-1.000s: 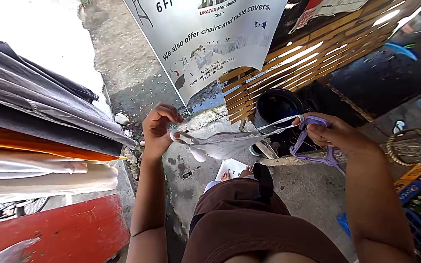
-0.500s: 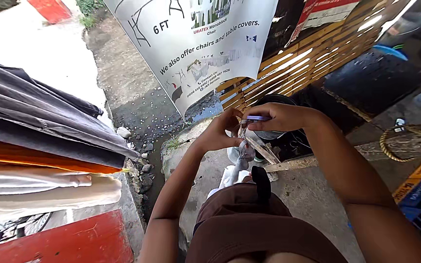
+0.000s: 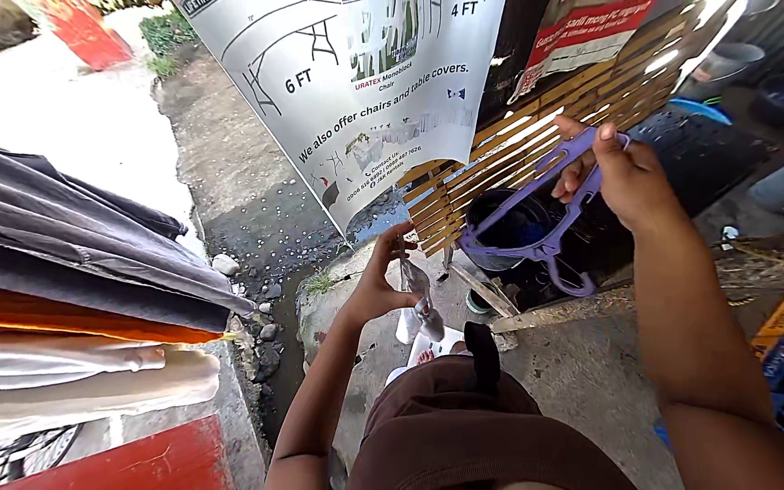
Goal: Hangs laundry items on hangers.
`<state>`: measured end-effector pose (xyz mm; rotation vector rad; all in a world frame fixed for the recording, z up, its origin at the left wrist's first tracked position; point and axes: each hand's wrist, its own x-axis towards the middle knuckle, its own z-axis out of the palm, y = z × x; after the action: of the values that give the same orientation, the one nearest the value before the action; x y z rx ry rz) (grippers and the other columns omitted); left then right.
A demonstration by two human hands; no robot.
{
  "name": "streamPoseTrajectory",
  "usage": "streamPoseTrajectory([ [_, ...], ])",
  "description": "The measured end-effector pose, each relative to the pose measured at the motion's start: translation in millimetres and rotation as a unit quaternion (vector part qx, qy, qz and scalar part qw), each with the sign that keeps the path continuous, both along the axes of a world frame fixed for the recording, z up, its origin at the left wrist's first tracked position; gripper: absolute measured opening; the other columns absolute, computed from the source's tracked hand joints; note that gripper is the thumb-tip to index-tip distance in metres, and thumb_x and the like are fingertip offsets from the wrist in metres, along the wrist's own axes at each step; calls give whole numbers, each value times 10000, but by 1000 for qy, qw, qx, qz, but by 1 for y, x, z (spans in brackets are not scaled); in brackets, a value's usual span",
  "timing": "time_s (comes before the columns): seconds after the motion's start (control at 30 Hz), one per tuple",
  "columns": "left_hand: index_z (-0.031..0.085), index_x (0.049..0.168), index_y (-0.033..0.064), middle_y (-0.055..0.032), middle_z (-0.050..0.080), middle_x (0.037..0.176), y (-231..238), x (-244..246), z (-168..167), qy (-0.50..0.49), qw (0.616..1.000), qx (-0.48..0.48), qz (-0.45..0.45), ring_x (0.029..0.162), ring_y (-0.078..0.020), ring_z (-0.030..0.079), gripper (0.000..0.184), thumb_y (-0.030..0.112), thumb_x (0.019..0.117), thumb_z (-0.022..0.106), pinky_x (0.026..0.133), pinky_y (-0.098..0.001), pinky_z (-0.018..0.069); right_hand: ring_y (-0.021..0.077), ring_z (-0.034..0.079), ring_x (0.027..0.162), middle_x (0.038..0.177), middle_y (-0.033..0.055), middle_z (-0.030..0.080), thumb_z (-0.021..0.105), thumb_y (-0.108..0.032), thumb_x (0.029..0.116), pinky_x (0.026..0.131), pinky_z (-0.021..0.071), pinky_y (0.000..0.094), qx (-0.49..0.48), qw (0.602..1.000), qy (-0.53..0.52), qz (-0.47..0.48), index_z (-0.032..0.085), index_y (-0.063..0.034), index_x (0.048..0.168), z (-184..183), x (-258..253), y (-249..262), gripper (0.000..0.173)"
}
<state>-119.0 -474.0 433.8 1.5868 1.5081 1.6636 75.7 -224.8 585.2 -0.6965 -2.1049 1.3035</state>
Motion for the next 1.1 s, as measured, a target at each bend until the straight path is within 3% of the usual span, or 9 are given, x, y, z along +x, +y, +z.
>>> streamPoseTrajectory([
  [0.1, 335, 1513, 7, -84, 472, 1497, -3, 2, 0, 15, 1000, -11, 15, 1231, -48, 547, 1126, 488, 669, 904, 1022, -261, 481, -61, 469, 528, 691, -136, 476, 402, -282, 1097, 508, 440, 121, 17, 995, 51, 86, 500, -75, 1274, -36, 9, 33, 289],
  [0.23, 329, 1515, -1, -111, 463, 1502, -1, 1, 0, 36, 999, -13, 39, 1213, -46, 551, 1125, 457, 669, 912, 1008, -247, 482, -24, 560, 642, 842, -28, 611, 554, -176, 1018, 590, 489, 155, 58, 989, 10, 134, 527, -9, 1135, -38, -3, 23, 206],
  [0.37, 357, 1529, 9, -212, 498, 1457, -3, -5, 4, 96, 986, -55, 128, 1152, -202, 586, 1142, 480, 648, 908, 944, -388, 507, -70, 538, 648, 857, -86, 617, 461, -135, 1067, 593, 467, 108, 101, 976, 152, 122, 554, 19, 1271, -35, -18, 13, 272],
  [0.5, 305, 1554, -7, -289, 458, 1465, -3, -1, 5, 150, 962, -71, 215, 1145, -355, 575, 1220, 410, 599, 940, 936, -545, 490, -36, 468, 544, 763, -140, 549, 350, -130, 1101, 496, 433, 140, 28, 945, 315, 83, 550, -67, 1235, -13, -36, -7, 249],
  [0.67, 285, 1541, -49, -320, 425, 1485, 3, 5, 1, 174, 954, -39, 240, 1161, -377, 564, 1272, 445, 571, 944, 946, -548, 479, -15, 426, 512, 749, -94, 491, 348, -118, 1098, 450, 409, 156, -11, 946, 306, 102, 533, -12, 1249, 8, -76, -40, 261],
  [0.8, 230, 1554, 18, -178, 397, 1538, 4, -5, -6, 136, 977, 42, 161, 1147, -88, 534, 1303, 623, 601, 881, 922, -252, 452, -27, 430, 543, 777, -71, 484, 373, -86, 1091, 473, 399, 147, 36, 946, 290, 137, 564, 52, 1251, 20, -101, -57, 285],
  [0.9, 175, 1573, 73, -59, 402, 1540, 7, -12, -10, 99, 984, 76, 129, 1097, 15, 542, 1274, 692, 666, 821, 900, -176, 450, -29, 426, 545, 746, -65, 468, 385, -84, 1095, 490, 397, 134, 53, 952, 257, 154, 591, 51, 1160, 40, -108, -66, 254],
  [1.03, 345, 1444, 237, 120, 660, 1041, 1, -6, -6, -63, 995, 40, 68, 613, 51, 573, 710, 177, 876, 767, 525, -110, 487, -16, 418, 501, 624, -44, 430, 436, -21, 1066, 490, 396, 130, 91, 968, 187, 143, 531, -32, 762, 65, -115, -81, 319],
  [1.1, 420, 1378, 267, 122, 684, 901, 1, -3, -6, -129, 990, 33, 43, 588, 26, 618, 526, 92, 953, 676, 524, -132, 535, -17, 423, 504, 616, -37, 434, 473, 14, 1037, 493, 393, 124, 130, 965, 185, 133, 539, -30, 732, 72, -116, -82, 315],
])
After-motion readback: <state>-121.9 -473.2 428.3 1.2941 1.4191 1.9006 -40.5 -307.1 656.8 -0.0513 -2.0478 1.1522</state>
